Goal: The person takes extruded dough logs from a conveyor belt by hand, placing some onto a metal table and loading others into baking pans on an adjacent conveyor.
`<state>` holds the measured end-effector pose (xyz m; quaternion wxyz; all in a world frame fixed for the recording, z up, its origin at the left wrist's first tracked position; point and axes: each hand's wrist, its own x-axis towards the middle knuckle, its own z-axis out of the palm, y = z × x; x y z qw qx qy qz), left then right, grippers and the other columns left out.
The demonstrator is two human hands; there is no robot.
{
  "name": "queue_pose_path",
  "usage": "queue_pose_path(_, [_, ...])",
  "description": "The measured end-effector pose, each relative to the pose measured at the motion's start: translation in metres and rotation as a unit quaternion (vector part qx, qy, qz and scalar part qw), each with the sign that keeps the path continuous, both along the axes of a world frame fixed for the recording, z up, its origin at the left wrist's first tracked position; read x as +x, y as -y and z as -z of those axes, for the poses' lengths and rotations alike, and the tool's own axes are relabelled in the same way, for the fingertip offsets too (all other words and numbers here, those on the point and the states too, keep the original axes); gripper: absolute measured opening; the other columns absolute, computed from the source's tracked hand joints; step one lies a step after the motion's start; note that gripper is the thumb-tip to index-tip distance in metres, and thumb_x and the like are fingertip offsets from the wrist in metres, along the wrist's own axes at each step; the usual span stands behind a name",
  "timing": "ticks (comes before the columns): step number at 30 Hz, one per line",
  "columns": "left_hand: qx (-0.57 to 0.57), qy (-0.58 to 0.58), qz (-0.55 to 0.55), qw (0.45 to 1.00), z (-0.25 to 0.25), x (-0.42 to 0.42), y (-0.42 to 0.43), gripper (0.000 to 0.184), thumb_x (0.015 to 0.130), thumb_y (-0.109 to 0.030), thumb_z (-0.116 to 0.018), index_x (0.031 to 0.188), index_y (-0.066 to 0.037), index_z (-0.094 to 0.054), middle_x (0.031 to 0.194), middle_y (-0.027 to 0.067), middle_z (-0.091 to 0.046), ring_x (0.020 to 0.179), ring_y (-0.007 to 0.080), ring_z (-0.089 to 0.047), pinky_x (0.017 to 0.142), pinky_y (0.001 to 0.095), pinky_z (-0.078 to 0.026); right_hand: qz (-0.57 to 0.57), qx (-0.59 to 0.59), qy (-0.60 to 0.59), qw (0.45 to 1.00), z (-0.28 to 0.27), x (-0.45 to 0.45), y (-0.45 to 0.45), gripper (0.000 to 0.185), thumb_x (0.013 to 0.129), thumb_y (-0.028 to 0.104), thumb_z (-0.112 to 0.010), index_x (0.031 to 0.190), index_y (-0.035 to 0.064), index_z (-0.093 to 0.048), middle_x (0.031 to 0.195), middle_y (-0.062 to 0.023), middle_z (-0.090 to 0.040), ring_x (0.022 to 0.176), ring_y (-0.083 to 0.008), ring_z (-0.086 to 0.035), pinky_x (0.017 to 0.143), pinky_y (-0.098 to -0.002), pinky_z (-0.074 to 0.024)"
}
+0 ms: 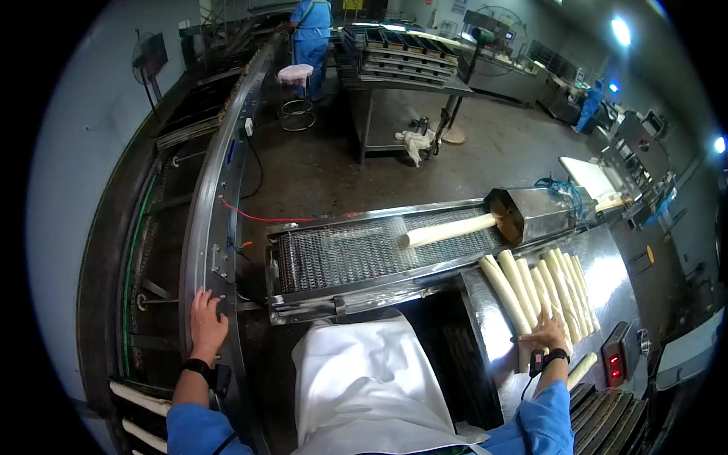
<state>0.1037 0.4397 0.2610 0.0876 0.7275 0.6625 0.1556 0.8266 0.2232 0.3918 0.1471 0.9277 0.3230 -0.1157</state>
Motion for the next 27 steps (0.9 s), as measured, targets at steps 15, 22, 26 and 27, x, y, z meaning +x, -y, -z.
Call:
queue_pose_path(15, [-0.017,-0.007,0.008,1.000,-0.004,0.002,0.000,0.032,0.073,-0.004,-0.064,0.105,0.000,-0.060,0.133,0.0166,-0.046,0.135,0.0322,-0.030,0.109,0.0431,-0.030,-0.021,0.157,0.098,0.983,0.034,-0.078,0.032,0.104,0.061,0.049,-0.078,0.146,0.0177,-0.026,0.147,-0.0274,-0.023,0.133,-0.0459,-0.025,0.108,-0.0553,-0.0226])
queue_pose_path(22, [0.020,-0.019,-0.008,1.000,0.004,0.004,-0.001,0.036,0.071,-0.007,-0.063,0.106,-0.001,-0.061,0.129,0.0161,-0.050,0.132,0.0315,-0.035,0.110,0.0400,-0.030,-0.020,0.294,0.134,0.946,0.075,-0.078,0.087,0.090,0.066,0.047,-0.075,0.141,0.0173,-0.036,0.144,-0.0280,-0.025,0.131,-0.0474,-0.026,0.106,-0.0571,-0.0229])
queue_pose_path(26, [0.026,-0.006,-0.087,0.996,0.020,0.023,-0.024,0.036,0.075,-0.009,-0.065,0.110,-0.003,-0.060,0.133,0.0176,-0.046,0.131,0.0348,-0.035,0.107,0.0443,-0.031,-0.034,0.324,0.169,0.930,0.078,-0.076,0.078,0.086,0.064,0.046,-0.077,0.137,0.0157,-0.041,0.138,-0.0310,-0.030,0.126,-0.0474,-0.029,0.104,-0.0564,-0.0251])
queue_pose_path(27, [0.028,0.038,-0.082,0.995,0.019,0.038,-0.035,0.039,0.073,-0.009,-0.065,0.112,-0.004,-0.059,0.132,0.0179,-0.047,0.129,0.0346,-0.038,0.106,0.0431,-0.032,-0.024,0.314,0.173,0.933,0.074,-0.077,0.074,0.086,0.063,0.047,-0.077,0.135,0.0148,-0.042,0.136,-0.0307,-0.032,0.126,-0.0469,-0.030,0.103,-0.0556,-0.0261])
